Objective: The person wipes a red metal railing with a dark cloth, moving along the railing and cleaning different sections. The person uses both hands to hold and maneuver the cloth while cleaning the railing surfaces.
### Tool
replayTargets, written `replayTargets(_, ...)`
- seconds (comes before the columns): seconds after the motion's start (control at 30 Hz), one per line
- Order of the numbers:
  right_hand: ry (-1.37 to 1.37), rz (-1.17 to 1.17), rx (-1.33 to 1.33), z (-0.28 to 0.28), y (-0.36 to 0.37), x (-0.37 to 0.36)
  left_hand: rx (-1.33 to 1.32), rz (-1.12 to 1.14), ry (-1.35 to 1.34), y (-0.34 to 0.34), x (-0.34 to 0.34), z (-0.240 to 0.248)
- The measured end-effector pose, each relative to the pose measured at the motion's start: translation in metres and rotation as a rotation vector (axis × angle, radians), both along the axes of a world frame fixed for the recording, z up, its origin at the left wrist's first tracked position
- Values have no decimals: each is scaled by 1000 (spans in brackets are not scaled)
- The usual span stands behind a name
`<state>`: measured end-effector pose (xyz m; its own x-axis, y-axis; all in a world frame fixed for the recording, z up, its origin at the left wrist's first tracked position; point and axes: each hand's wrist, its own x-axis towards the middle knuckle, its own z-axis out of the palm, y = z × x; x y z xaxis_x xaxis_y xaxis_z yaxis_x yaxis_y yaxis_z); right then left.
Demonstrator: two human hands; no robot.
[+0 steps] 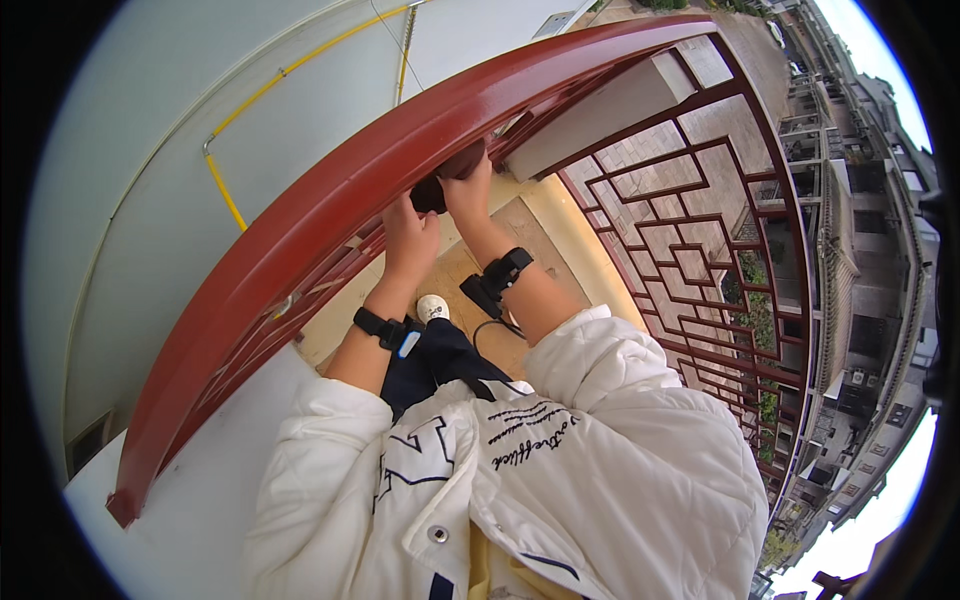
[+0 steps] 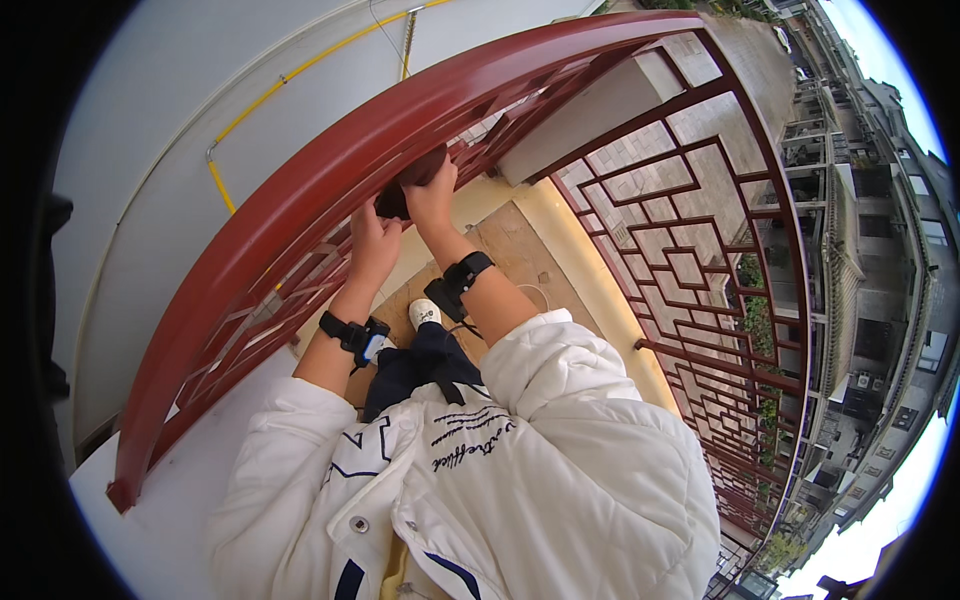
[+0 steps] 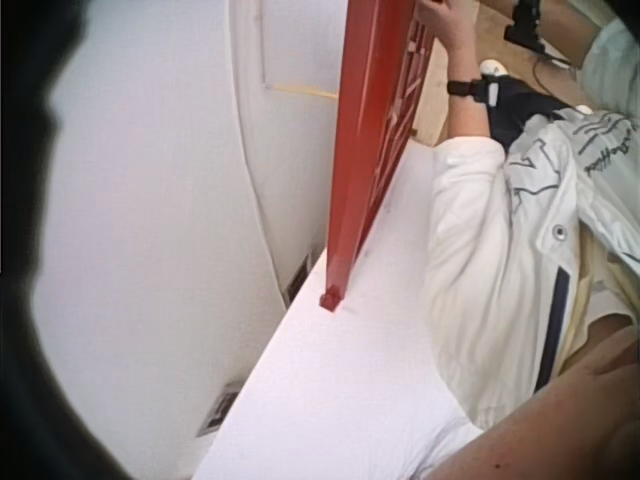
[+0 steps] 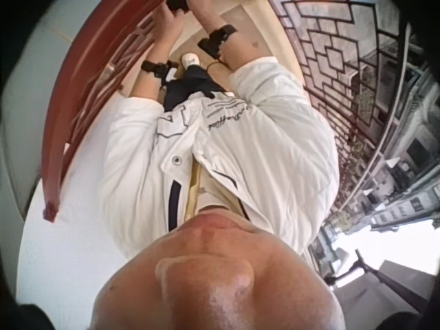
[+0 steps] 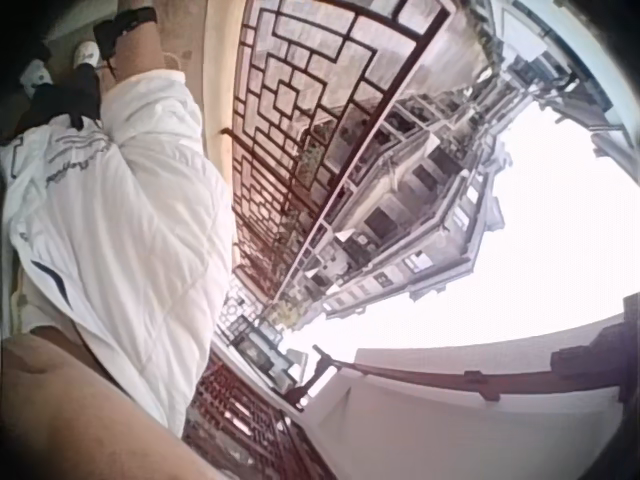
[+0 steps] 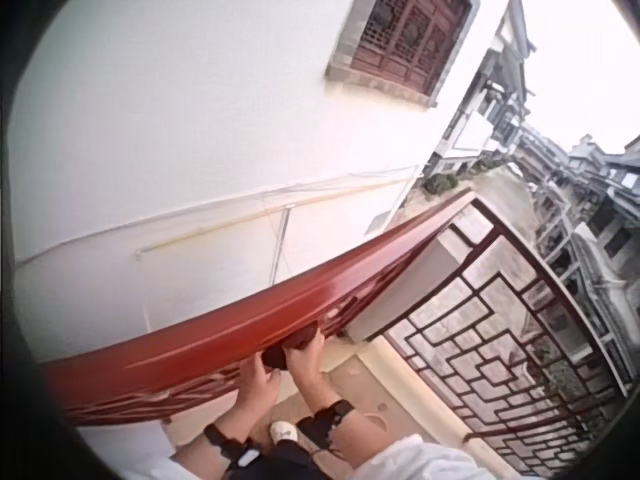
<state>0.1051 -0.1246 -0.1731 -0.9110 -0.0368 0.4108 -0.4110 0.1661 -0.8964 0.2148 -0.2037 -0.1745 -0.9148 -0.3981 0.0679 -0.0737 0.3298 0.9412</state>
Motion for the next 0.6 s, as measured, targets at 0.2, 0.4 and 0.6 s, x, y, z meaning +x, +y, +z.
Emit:
replayTargets(0.2,-96,100,555,-16,8,-7,-61,-10,73,7,-17,-13)
replayTargets(0.4,-219,118,204,-15,2,-6,124,49,12,6,-22,-17)
replayTargets(0.6,-297,545,-139,11,26,-27,-6,131,-13,6,-23,-9)
